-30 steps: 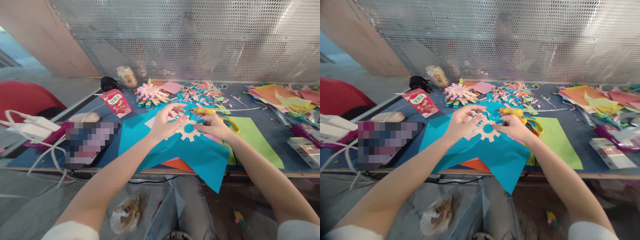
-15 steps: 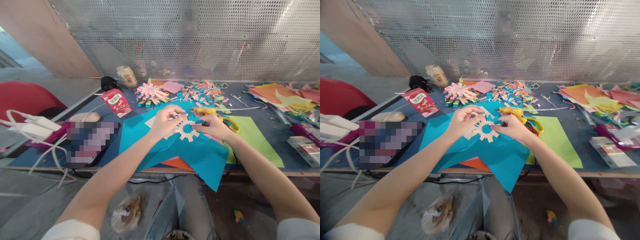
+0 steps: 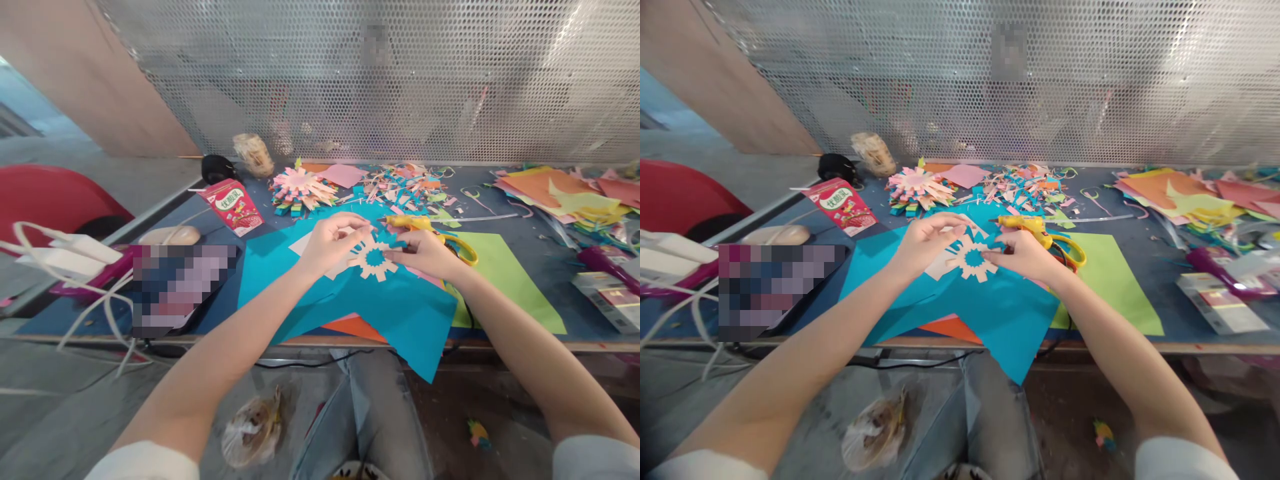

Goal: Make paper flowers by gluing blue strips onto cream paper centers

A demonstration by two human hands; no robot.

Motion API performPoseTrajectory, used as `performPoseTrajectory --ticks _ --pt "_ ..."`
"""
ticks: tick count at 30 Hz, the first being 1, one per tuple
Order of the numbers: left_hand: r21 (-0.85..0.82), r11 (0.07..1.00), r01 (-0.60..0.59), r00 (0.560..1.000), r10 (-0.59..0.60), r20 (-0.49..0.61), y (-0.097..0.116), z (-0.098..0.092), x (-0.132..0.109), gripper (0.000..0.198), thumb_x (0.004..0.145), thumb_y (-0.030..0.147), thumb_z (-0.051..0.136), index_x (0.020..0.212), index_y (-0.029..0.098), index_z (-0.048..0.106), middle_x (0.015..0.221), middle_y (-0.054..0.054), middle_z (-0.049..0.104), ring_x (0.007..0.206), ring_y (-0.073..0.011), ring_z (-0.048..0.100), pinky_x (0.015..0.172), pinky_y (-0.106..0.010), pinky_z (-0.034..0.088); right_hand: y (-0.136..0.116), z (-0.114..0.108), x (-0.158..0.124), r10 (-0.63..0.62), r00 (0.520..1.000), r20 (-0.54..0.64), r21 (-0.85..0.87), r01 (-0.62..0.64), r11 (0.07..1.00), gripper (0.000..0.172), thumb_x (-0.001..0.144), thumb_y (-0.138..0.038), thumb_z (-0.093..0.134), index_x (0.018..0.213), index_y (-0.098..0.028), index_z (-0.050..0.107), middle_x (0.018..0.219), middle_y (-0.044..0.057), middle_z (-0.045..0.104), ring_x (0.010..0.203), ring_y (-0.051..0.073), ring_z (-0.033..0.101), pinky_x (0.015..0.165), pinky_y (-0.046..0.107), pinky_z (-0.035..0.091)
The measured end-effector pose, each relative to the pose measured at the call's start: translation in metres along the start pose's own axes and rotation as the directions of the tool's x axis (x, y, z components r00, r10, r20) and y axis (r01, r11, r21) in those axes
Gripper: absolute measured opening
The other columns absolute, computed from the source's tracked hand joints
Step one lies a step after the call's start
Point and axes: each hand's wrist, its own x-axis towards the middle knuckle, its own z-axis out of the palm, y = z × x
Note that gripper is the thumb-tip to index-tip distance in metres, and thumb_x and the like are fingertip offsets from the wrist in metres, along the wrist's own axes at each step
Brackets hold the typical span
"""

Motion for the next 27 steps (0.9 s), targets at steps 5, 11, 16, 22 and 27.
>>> performPoseTrajectory --ticks 5,11,16,22,27 --pt "-0.04 0.999 -0.026 0.998 0.023 -0.06 -0.007 0.001 0.001 0.022 0.075 0.035 0.066 0.088 0.018 0.069 0.103 -0.008 0.065 0.091 -0.0165 0.06 0.069 -0.024 0.049 0.004 0.0 0.002 0.012 1.0 -0.019 0.061 -0.011 0.998 0.046 0.073 -0.045 0.063 0.049 -0.019 0.034 0.049 -0.008 0.026 0.047 0.005 0.024 0.043 0.023 0.018" --pt "-0.248 0.96 0.129 0.952 -0.191 -0.241 -0.009 -0.003 0.007 0.03 0.078 0.033 0.062 0.106 0.024 0.061 0.096 -0.004 0.067 0.082 -0.0129 0.061 0.059 -0.02 0.046 0.01 -0.004 0.006 0.124 0.983 -0.136 0.312 -0.076 0.947 0.042 0.069 -0.051 0.066 0.055 -0.018 0.045 0.049 -0.007 0.035 0.044 0.004 0.029 0.042 0.022 0.02" --pt "-0.49 0.768 0.413 0.886 -0.463 0.022 -0.01 0.003 0.007 0.018 0.08 0.03 0.06 0.094 0.02 0.062 0.088 -0.005 0.068 0.07 -0.0102 0.062 0.054 -0.019 0.043 0.007 -0.007 0.009 0.129 0.954 -0.269 0.502 0.024 0.865 0.045 0.065 -0.052 0.071 0.055 -0.019 0.042 0.044 -0.009 0.033 0.036 0.003 0.028 0.037 0.022 0.017" --pt "-0.47 0.751 0.464 0.886 -0.395 0.244 -0.005 0.011 0.002 0.041 0.067 0.021 0.07 0.107 0.019 0.06 0.095 -0.007 0.069 0.078 -0.0136 0.065 0.06 -0.021 0.045 0.005 -0.009 0.012 0.172 0.921 -0.349 0.583 0.07 0.809 0.045 0.06 -0.05 0.076 0.055 -0.019 0.044 0.043 -0.009 0.035 0.033 0.001 0.028 0.033 0.02 0.018" --pt "-0.458 0.813 0.36 0.933 -0.329 0.148 -0.011 0.015 0.0 0.049 0.062 0.027 0.077 0.106 0.018 0.059 0.083 -0.002 0.065 0.078 -0.0158 0.065 0.06 -0.022 0.047 0.012 -0.006 0.012 0.16 0.939 -0.305 0.552 0.037 0.833 0.042 0.065 -0.046 0.074 0.055 -0.019 0.044 0.041 -0.009 0.037 0.033 0.002 0.033 0.034 0.019 0.019"
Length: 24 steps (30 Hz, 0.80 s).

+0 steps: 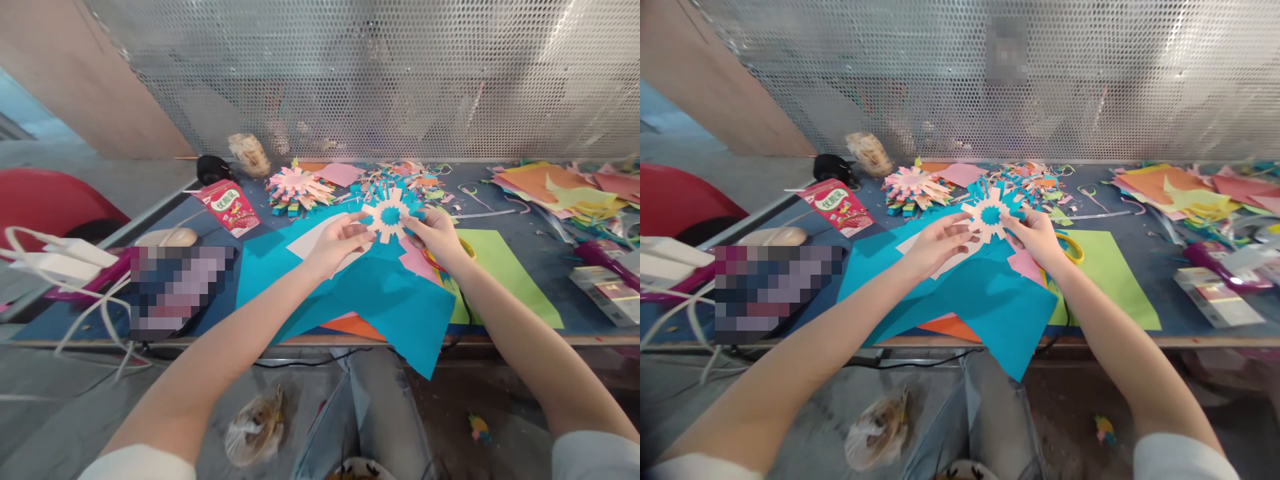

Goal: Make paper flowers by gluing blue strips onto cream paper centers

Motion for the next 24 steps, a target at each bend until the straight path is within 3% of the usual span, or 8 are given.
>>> performPoseTrajectory --ticks 5,12,18,21,24 --pt "0.042 0.993 -0.112 0.993 0.113 -0.021 -0.013 0.001 0.005 0.046 0.057 0.027 0.08 0.096 0.017 0.058 0.069 0.004 0.058 0.06 -0.0087 0.057 0.055 -0.021 0.045 0.004 0.003 0.0 0.011 0.999 0.035 -0.044 -0.01 0.999 0.041 0.066 -0.049 0.072 0.056 -0.018 0.046 0.04 -0.009 0.039 0.033 0.002 0.033 0.035 0.019 0.019" --pt "0.174 0.967 -0.184 0.982 0.187 -0.005 -0.016 -0.003 0.008 0.042 0.062 0.028 0.077 0.099 0.016 0.062 0.069 0.002 0.058 0.059 -0.0077 0.054 0.055 -0.021 0.045 0.001 0.005 0.0 0.026 0.999 0.019 -0.03 -0.025 0.999 0.042 0.064 -0.05 0.073 0.056 -0.019 0.046 0.039 -0.009 0.038 0.033 0.002 0.033 0.033 0.019 0.02" --pt "0.262 0.952 -0.157 0.984 0.128 0.126 0.0 -0.005 0.002 0.04 0.066 0.027 0.074 0.103 0.015 0.064 0.073 -0.001 0.064 0.057 -0.0073 0.053 0.053 -0.021 0.043 -0.003 -0.005 0.009 0.114 0.961 -0.254 0.213 -0.06 0.975 0.041 0.056 -0.046 0.079 0.059 -0.02 0.048 0.048 -0.006 0.05 0.039 0.005 0.044 0.032 0.018 0.027" --pt "0.325 0.922 -0.213 0.972 0.167 0.163 0.004 -0.002 -0.002 0.037 0.066 0.027 0.073 0.1 0.014 0.064 0.076 -0.003 0.065 0.066 -0.01 0.058 0.055 -0.02 0.044 -0.005 -0.008 0.011 0.179 0.961 -0.209 0.387 -0.087 0.918 0.04 0.053 -0.043 0.082 0.064 -0.02 0.05 0.054 -0.006 0.053 0.048 0.008 0.055 0.035 0.017 0.034" --pt "0.337 0.904 -0.262 0.963 0.222 0.154 0.001 0.0 -0.003 0.039 0.067 0.028 0.073 0.103 0.015 0.061 0.081 -0.005 0.067 0.071 -0.0117 0.06 0.055 -0.02 0.044 -0.009 -0.005 0.008 0.198 0.973 -0.116 0.431 -0.13 0.893 0.038 0.058 -0.046 0.079 0.066 -0.019 0.053 0.057 -0.005 0.057 0.053 0.009 0.06 0.036 0.016 0.038"
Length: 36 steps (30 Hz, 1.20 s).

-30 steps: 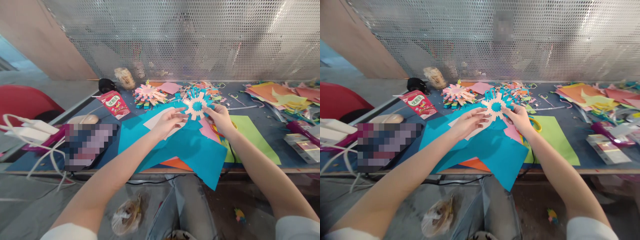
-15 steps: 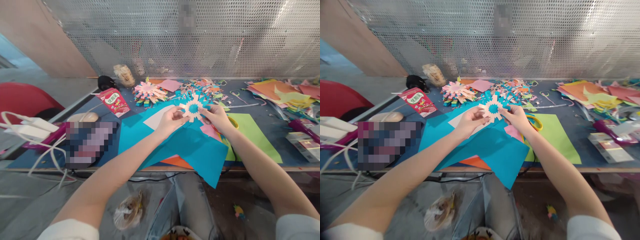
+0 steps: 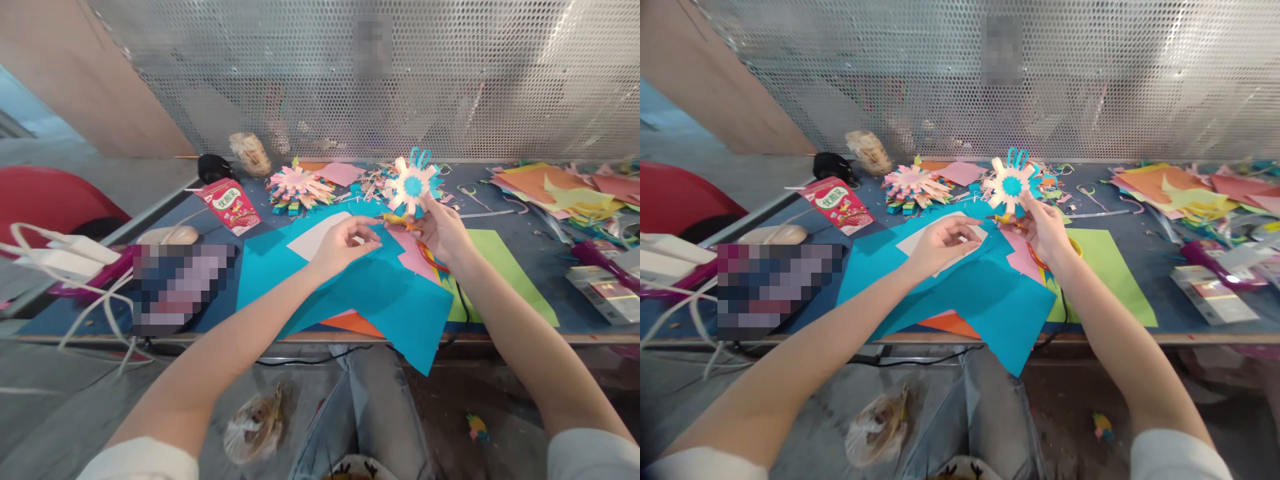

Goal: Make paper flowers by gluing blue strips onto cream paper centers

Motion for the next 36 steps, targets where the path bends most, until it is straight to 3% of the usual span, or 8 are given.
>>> performPoseTrajectory --ticks 5,9,16,20,24,28,33,36 --pt "-0.065 0.998 -0.026 0.997 0.021 -0.068 -0.009 0.005 0.002 0.043 0.066 0.027 0.074 0.105 0.016 0.059 0.08 -0.003 0.066 0.074 -0.0122 0.061 0.059 -0.021 0.046 0.003 0.008 -0.009 0.069 0.997 0.026 -0.074 -0.067 0.995 0.035 0.062 -0.048 0.076 0.065 -0.02 0.054 0.058 -0.004 0.063 0.055 0.011 0.065 0.035 0.015 0.042" --pt "-0.103 0.991 -0.085 0.987 0.07 -0.143 -0.013 0.006 0.005 0.045 0.066 0.027 0.074 0.107 0.017 0.057 0.082 -0.003 0.067 0.077 -0.014 0.063 0.06 -0.022 0.048 0.007 0.009 -0.009 0.071 0.995 0.068 -0.066 -0.066 0.996 0.036 0.062 -0.047 0.076 0.064 -0.02 0.052 0.055 -0.007 0.057 0.054 0.013 0.066 0.035 0.018 0.048" --pt "-0.148 0.984 -0.101 0.971 0.065 -0.232 -0.022 0.005 0.009 0.045 0.061 0.026 0.075 0.101 0.017 0.055 0.075 0.0 0.066 0.065 -0.0119 0.062 0.055 -0.023 0.047 0.013 0.012 -0.013 0.151 0.979 0.134 -0.052 -0.145 0.988 0.036 0.057 -0.044 0.081 0.07 -0.018 0.059 0.056 -0.007 0.056 0.056 0.015 0.068 0.043 0.024 0.058" --pt "-0.193 0.979 -0.068 0.984 0.033 -0.177 -0.018 0.004 0.009 0.04 0.062 0.025 0.073 0.097 0.016 0.056 0.069 0.001 0.065 0.053 -0.0082 0.056 0.05 -0.023 0.044 0.011 0.015 -0.015 0.172 0.977 0.123 -0.035 -0.169 0.985 0.037 0.054 -0.043 0.082 0.068 -0.018 0.059 0.057 -0.007 0.058 0.055 0.014 0.067 0.041 0.023 0.057" --pt "-0.241 0.969 -0.049 0.99 0.015 -0.14 -0.016 0.004 0.01 0.04 0.063 0.025 0.072 0.098 0.016 0.056 0.07 0.001 0.065 0.054 -0.0084 0.057 0.049 -0.022 0.045 0.01 0.014 -0.014 0.165 0.979 0.116 -0.043 -0.161 0.986 0.036 0.055 -0.044 0.081 0.066 -0.019 0.057 0.053 -0.008 0.055 0.055 0.014 0.067 0.042 0.022 0.057" --pt "-0.178 0.979 -0.094 0.981 0.061 -0.183 -0.016 0.004 0.008 0.045 0.062 0.025 0.072 0.103 0.016 0.054 0.072 0.001 0.064 0.055 -0.0094 0.059 0.048 -0.021 0.046 0.012 0.011 -0.012 0.133 0.98 0.151 -0.057 -0.126 0.99 0.038 0.054 -0.046 0.081 0.064 -0.018 0.057 0.053 -0.008 0.055 0.054 0.012 0.066 0.048 0.023 0.059" --pt "0.017 0.99 -0.143 0.966 0.143 -0.216 -0.015 0.0 0.005 0.039 0.065 0.024 0.071 0.101 0.015 0.058 0.073 0.0 0.063 0.066 -0.0114 0.062 0.053 -0.021 0.048 0.016 0.012 -0.013 0.116 0.971 0.21 -0.071 -0.104 0.992 0.042 0.05 -0.047 0.083 0.056 -0.018 0.053 0.047 -0.009 0.052 0.045 0.006 0.057 0.059 0.029 0.062" --pt "0.072 0.986 -0.15 0.957 0.163 -0.239 -0.017 -0.002 0.007 0.037 0.069 0.023 0.068 0.103 0.014 0.058 0.073 0.0 0.063 0.065 -0.0107 0.061 0.054 -0.021 0.051 0.013 0.014 -0.015 0.087 0.973 0.214 -0.078 -0.072 0.994 0.043 0.05 -0.048 0.082 0.055 -0.018 0.051 0.047 -0.009 0.053 0.041 0.005 0.053 0.056 0.027 0.061"
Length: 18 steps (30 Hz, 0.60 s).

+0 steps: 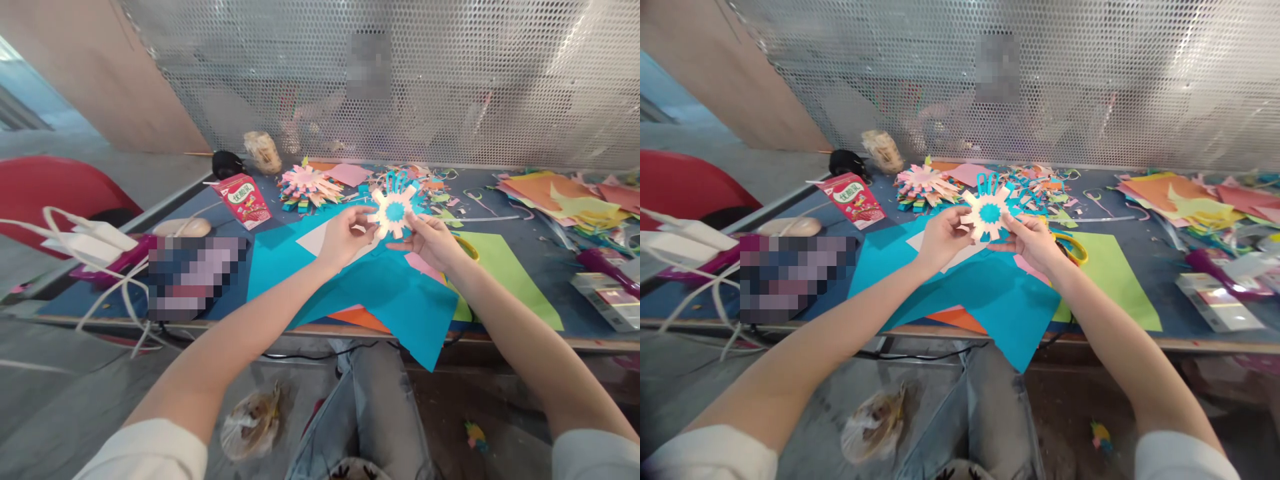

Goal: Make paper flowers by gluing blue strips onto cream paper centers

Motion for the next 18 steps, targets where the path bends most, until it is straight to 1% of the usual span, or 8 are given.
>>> performPoseTrajectory --ticks 3,6,9,12,15,18 --pt "-0.055 0.998 0.037 0.999 -0.037 -0.004 -0.002 -0.001 0.003 0.041 0.071 0.025 0.067 0.109 0.013 0.056 0.078 -0.002 0.065 0.061 -0.0094 0.059 0.053 -0.023 0.053 -0.006 -0.003 0.001 -0.082 0.992 -0.1 -0.04 0.078 0.996 0.041 0.056 -0.048 0.08 0.056 -0.019 0.051 0.046 -0.009 0.052 0.042 0.007 0.057 0.048 0.022 0.058" --pt "-0.139 0.987 0.077 0.997 -0.079 -0.01 0.0 -0.001 0.005 0.047 0.067 0.026 0.071 0.11 0.013 0.056 0.077 -0.003 0.066 0.062 -0.0103 0.059 0.052 -0.023 0.053 -0.011 -0.011 0.006 -0.134 0.974 -0.182 -0.048 0.127 0.991 0.039 0.062 -0.046 0.078 0.06 -0.019 0.05 0.049 -0.008 0.054 0.048 0.01 0.063 0.045 0.019 0.056" --pt "-0.194 0.978 0.083 0.996 -0.089 -0.024 0.006 -0.001 0.005 0.05 0.064 0.025 0.073 0.11 0.013 0.058 0.074 -0.002 0.065 0.063 -0.011 0.059 0.05 -0.023 0.053 -0.01 -0.017 0.01 -0.122 0.974 -0.189 -0.026 0.119 0.992 0.04 0.058 -0.045 0.08 0.062 -0.019 0.051 0.051 -0.007 0.058 0.05 0.012 0.065 0.042 0.019 0.054" --pt "-0.197 0.977 0.085 0.996 -0.089 -0.01 0.009 -0.001 0.004 0.051 0.064 0.024 0.073 0.111 0.013 0.058 0.074 -0.002 0.064 0.065 -0.011 0.059 0.05 -0.022 0.053 -0.006 -0.018 0.013 -0.107 0.976 -0.187 -0.037 0.102 0.994 0.041 0.056 -0.045 0.081 0.059 -0.019 0.05 0.046 -0.007 0.055 0.048 0.014 0.065 0.039 0.018 0.052" --pt "-0.188 0.978 0.085 0.996 -0.086 0.005 0.01 -0.002 0.004 0.052 0.065 0.024 0.073 0.113 0.013 0.057 0.073 -0.001 0.063 0.063 -0.0103 0.059 0.049 -0.021 0.052 -0.005 -0.019 0.014 -0.121 0.97 -0.211 -0.071 0.108 0.992 0.04 0.058 -0.047 0.08 0.06 -0.02 0.05 0.045 -0.005 0.057 0.048 0.013 0.064 0.04 0.018 0.052" --pt "-0.187 0.98 0.071 0.997 -0.069 0.016 0.009 -0.001 0.004 0.053 0.065 0.023 0.073 0.114 0.012 0.056 0.073 -0.001 0.062 0.062 -0.0104 0.059 0.049 -0.022 0.052 -0.005 -0.021 0.015 -0.132 0.965 -0.225 -0.109 0.11 0.988 0.041 0.055 -0.049 0.08 0.062 -0.02 0.052 0.049 -0.004 0.059 0.047 0.013 0.062 0.041 0.021 0.053"
